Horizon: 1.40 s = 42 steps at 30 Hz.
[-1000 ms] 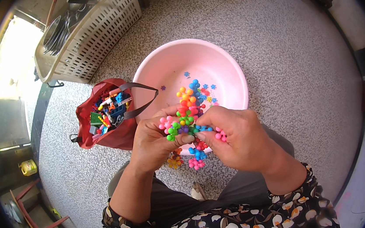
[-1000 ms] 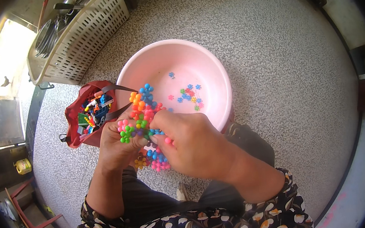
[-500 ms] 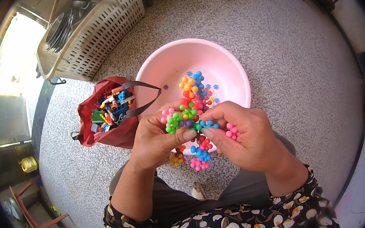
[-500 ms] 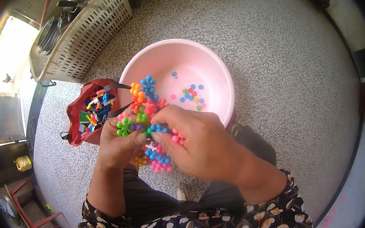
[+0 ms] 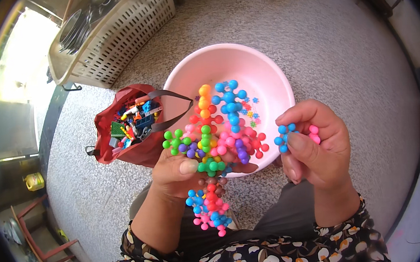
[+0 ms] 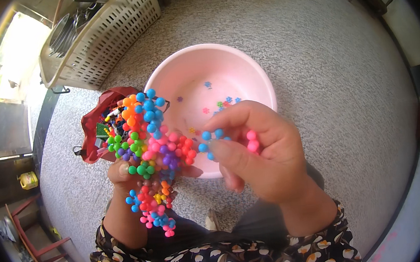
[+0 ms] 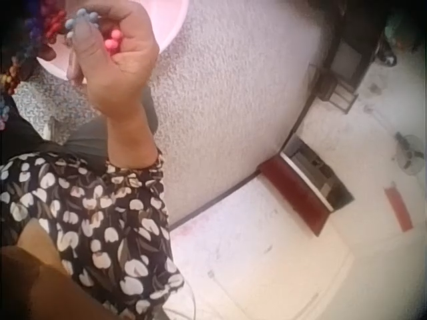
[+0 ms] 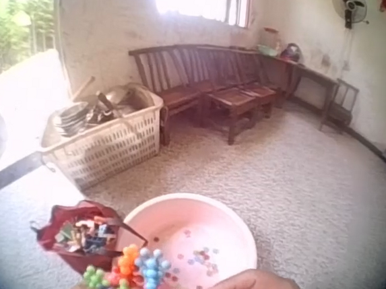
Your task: Connecting small colorful plastic flower-shaped building pieces into a larger structure.
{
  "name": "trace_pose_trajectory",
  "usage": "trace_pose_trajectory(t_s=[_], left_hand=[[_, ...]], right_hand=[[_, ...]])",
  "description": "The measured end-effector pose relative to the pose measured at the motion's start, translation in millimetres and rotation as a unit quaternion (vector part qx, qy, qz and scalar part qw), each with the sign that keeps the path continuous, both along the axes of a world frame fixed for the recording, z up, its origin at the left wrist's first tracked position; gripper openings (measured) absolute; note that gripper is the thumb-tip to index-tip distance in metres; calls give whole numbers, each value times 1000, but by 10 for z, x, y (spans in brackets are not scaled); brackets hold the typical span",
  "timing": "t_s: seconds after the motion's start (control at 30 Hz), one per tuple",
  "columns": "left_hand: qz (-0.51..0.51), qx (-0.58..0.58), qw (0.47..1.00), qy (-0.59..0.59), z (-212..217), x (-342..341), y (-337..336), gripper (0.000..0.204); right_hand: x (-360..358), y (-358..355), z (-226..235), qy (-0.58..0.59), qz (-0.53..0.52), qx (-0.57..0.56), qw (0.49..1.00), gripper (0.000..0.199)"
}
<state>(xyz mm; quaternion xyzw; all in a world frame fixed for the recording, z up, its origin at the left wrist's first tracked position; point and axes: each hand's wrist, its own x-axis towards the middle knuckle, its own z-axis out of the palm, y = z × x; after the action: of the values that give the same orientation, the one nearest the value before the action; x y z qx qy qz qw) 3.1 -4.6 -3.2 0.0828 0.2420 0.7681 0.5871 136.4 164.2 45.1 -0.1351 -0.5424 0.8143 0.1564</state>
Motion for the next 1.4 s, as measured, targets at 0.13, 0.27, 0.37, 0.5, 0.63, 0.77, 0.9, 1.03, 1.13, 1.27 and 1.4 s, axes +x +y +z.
trace_pose_trajectory(t_s=[0.13,0.27,0.37,0.5,0.63,0.77,0.9,1.03,1.13,1.27,1.4], left_hand=[[-28,-9,1000,-5,-74,-33,-91,73],[-43,92,993,-57,24,51,44,77],[-60,82,992,-81,71,69,25,83],[-83,75,987,-114,83,92,22,84],[-95,80,987,-104,77,93,54,84],[-56,41,997,-43,107,110,61,84],[2,-6,1000,1,124,106,43,80],[-2,-69,990,122,37,80,-16,102],[-4,-47,997,69,115,95,37,85],[22,-46,989,137,147,101,41,76],[35,-70,978,191,235,114,64,62]], right_hand=[[-13,-24,17,-3,4,-13,1000,15],[-13,-12,-12,4,7,-10,1000,15],[-12,-6,-8,1,7,-10,1000,16],[-15,-6,-5,3,17,-16,1000,16],[-14,-7,-20,21,18,-17,999,16],[-29,-58,19,6,-43,-1,999,17],[10,-40,-45,26,-85,94,992,22],[-1,-8,-27,64,-99,383,916,22],[-16,-23,60,71,-84,484,868,23],[11,-35,9,79,-90,549,827,27],[14,-88,-14,95,-98,571,810,28]])
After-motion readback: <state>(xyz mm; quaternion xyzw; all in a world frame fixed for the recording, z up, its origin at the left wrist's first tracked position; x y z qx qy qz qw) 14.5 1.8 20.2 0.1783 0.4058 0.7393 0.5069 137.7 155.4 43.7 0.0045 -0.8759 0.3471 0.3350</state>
